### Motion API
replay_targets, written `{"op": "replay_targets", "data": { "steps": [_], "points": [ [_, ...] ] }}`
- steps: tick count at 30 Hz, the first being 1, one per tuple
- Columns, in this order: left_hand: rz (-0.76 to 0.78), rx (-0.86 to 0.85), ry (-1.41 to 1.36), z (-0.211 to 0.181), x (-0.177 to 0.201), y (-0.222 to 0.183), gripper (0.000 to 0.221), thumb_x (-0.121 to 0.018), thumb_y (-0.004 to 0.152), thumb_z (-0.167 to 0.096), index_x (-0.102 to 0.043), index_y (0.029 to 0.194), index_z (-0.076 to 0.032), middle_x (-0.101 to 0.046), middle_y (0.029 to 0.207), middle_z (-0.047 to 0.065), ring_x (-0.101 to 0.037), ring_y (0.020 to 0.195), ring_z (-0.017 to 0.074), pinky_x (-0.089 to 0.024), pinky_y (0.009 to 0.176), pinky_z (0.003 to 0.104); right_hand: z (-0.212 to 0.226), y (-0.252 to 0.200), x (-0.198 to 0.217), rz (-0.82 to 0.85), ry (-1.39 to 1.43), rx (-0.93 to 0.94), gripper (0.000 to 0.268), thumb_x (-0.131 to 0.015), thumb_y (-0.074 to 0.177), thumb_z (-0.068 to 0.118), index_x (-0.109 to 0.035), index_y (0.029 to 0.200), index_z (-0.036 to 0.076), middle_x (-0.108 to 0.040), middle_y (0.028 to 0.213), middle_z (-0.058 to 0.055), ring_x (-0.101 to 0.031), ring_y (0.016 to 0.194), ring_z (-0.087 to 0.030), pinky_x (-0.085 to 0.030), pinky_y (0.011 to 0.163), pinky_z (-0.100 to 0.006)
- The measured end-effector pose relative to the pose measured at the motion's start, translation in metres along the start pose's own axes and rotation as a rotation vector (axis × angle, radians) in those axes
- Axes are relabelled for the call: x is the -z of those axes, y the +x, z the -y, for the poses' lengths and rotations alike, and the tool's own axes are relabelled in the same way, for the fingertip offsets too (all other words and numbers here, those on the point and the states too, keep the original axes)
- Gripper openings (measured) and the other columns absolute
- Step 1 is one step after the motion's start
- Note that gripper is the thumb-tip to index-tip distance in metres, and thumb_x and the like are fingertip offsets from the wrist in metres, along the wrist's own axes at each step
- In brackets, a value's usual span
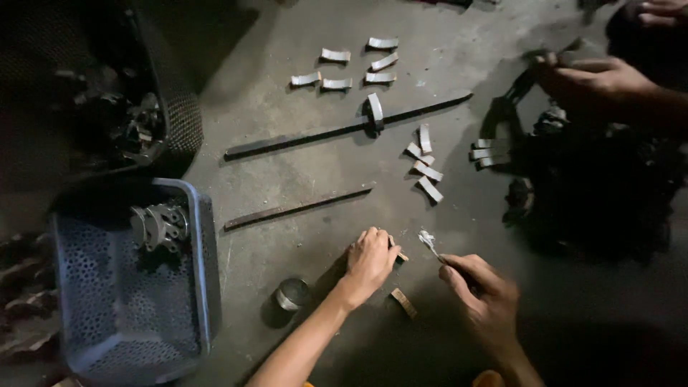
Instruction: Applying grease or paste to motorcycle engine or brake components using a small applicator.
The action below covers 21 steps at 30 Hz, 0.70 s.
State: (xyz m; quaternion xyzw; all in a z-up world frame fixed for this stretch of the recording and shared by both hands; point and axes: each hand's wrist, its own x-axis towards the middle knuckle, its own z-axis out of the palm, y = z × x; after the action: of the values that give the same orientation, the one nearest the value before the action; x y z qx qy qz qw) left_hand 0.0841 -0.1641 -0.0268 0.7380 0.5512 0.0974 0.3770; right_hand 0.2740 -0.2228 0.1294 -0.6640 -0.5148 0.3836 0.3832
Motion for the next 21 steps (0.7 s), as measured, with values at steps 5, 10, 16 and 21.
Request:
{"op": "replay_targets", "data": {
  "steps": [5, 10, 16, 21],
  "points": [
    [-0.011, 0.097, -0.217, -0.011, -0.002, -0.006, 0.016, -0.072, 0.095, -0.015, -0.073, 0.087, -0.001, -0.069, 0.079, 0.011, -0.064, 0.07, 0.0213, -0.052, 0.064, 0.038, -0.01, -0.024, 0.01, -0.049, -0.099, -0.025, 0.018, -0.072, 0.089, 0.007, -0.076, 0.107, 0.004, -0.078, 0.087, -0.005, -0.075, 0.078, -0.012, -0.057, 0.067, -0.024],
    [-0.107, 0.271, -0.848, -0.013, 0.028, -0.04, 0.014, -0.076, 0.083, -0.005, -0.069, 0.091, 0.004, -0.073, 0.077, 0.007, -0.065, 0.066, 0.0111, -0.052, 0.057, 0.028, -0.007, -0.034, 0.017, -0.143, -0.208, 0.093, 0.02, -0.076, 0.086, 0.008, -0.077, 0.106, 0.004, -0.078, 0.094, -0.008, -0.074, 0.082, -0.015, -0.056, 0.072, -0.027],
    [0.015, 0.134, -1.179, -0.015, 0.057, -0.08, 0.026, -0.066, 0.092, -0.009, -0.07, 0.115, 0.003, -0.072, 0.087, 0.001, -0.067, 0.076, 0.0065, -0.058, 0.069, 0.024, 0.001, -0.036, 0.012, -0.149, -0.215, 0.295, 0.022, -0.078, 0.087, 0.011, -0.076, 0.107, 0.005, -0.076, 0.096, -0.009, -0.073, 0.084, -0.015, -0.055, 0.071, -0.028],
    [-0.234, 0.082, -0.95, -0.046, 0.084, -0.098, 0.027, -0.071, 0.095, -0.008, -0.071, 0.117, 0.007, -0.074, 0.092, 0.005, -0.065, 0.076, 0.0072, -0.055, 0.066, 0.024, 0.011, -0.041, 0.015, -0.029, -0.217, 0.136, 0.02, -0.076, 0.088, 0.011, -0.076, 0.107, 0.007, -0.077, 0.09, -0.006, -0.074, 0.075, -0.012, -0.056, 0.062, -0.026]
  ]
}}
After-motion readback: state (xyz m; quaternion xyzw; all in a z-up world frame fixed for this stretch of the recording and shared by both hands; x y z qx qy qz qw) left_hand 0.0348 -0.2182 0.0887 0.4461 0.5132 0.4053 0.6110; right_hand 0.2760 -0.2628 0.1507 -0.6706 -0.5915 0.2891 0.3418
